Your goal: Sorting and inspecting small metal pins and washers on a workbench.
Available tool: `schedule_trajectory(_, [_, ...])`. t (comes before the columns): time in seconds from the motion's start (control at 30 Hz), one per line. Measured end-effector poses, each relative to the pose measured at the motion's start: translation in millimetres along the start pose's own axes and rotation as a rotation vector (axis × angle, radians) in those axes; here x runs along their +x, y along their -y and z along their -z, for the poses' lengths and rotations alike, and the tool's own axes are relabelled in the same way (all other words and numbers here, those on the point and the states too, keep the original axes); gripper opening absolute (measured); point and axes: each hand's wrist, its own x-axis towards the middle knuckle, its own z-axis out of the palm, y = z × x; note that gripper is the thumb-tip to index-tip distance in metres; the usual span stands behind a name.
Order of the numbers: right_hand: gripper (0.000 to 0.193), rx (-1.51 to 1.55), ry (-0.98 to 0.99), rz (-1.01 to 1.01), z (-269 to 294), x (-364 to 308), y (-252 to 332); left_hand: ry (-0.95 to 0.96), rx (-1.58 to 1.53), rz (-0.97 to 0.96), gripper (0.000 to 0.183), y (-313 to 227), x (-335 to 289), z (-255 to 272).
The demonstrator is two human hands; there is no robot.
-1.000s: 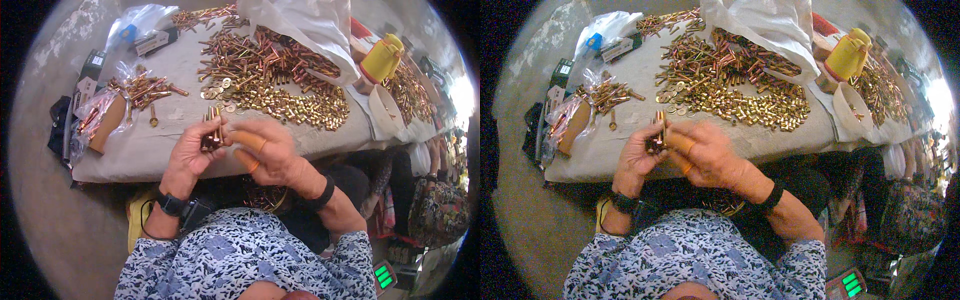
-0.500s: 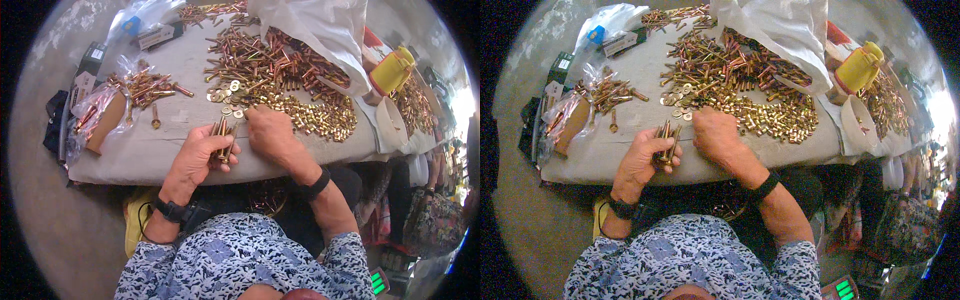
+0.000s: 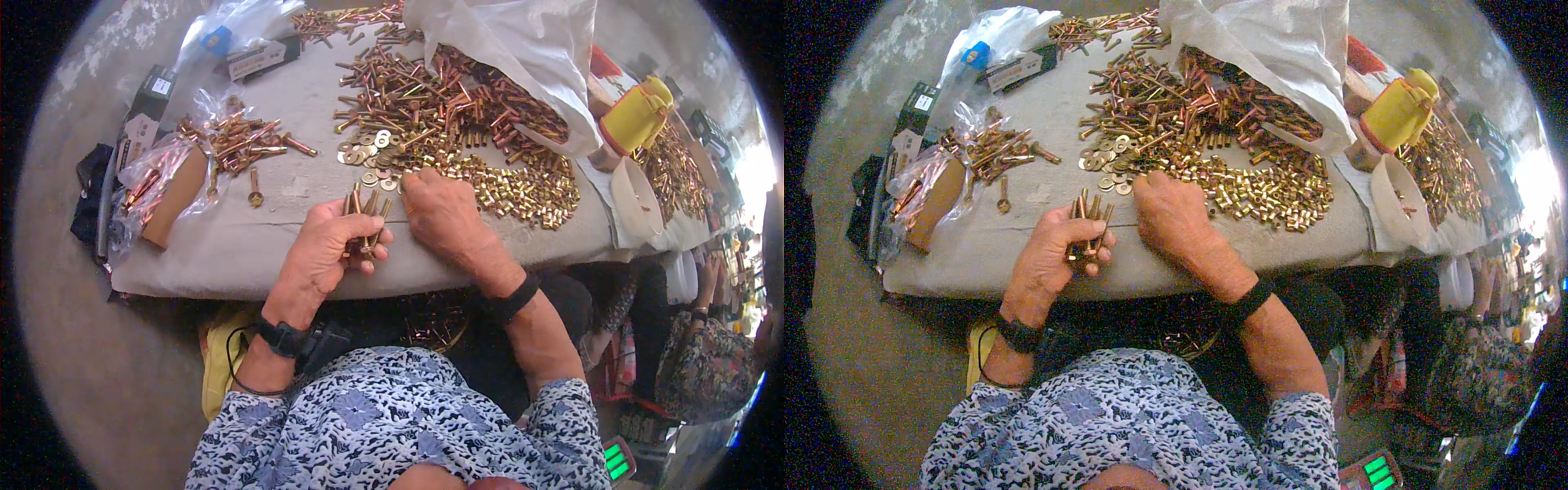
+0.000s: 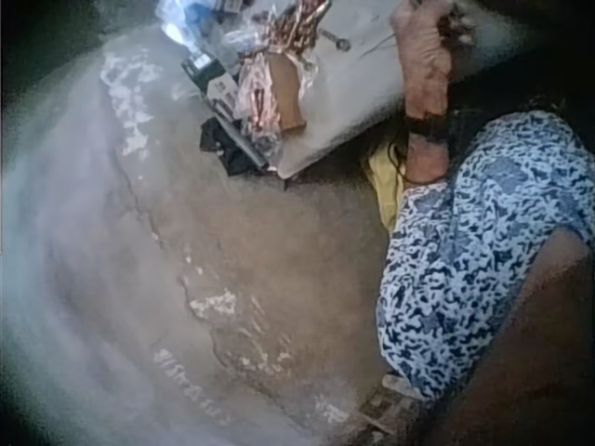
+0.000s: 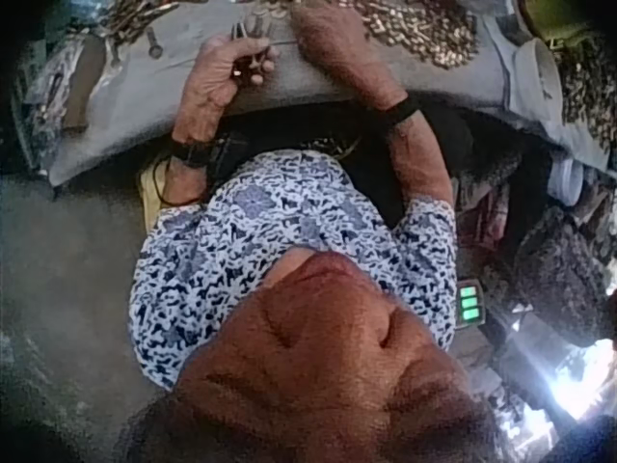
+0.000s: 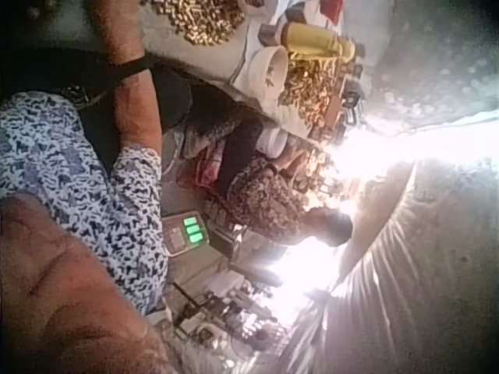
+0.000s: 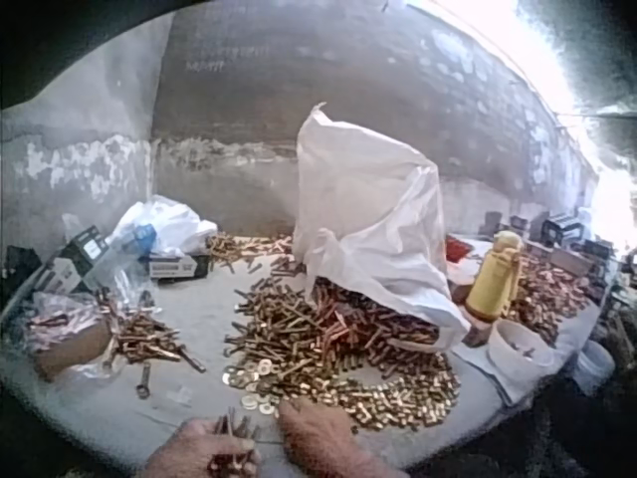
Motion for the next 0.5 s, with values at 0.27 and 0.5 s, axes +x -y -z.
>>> schedule_trajectory(0.27, [0.007,0.064,-0.049,0.006,-3.5,0.2,-7.7,0.016,0.043,-0.016,0.018,0.6,-0.1,-4.2])
schedule_trajectory(0.5, [0.014,0.461,-0.305,0.027,17.1,-21.2,13.0,0.011,0.079,-0.042,0.016,3.1,1.9,-11.1])
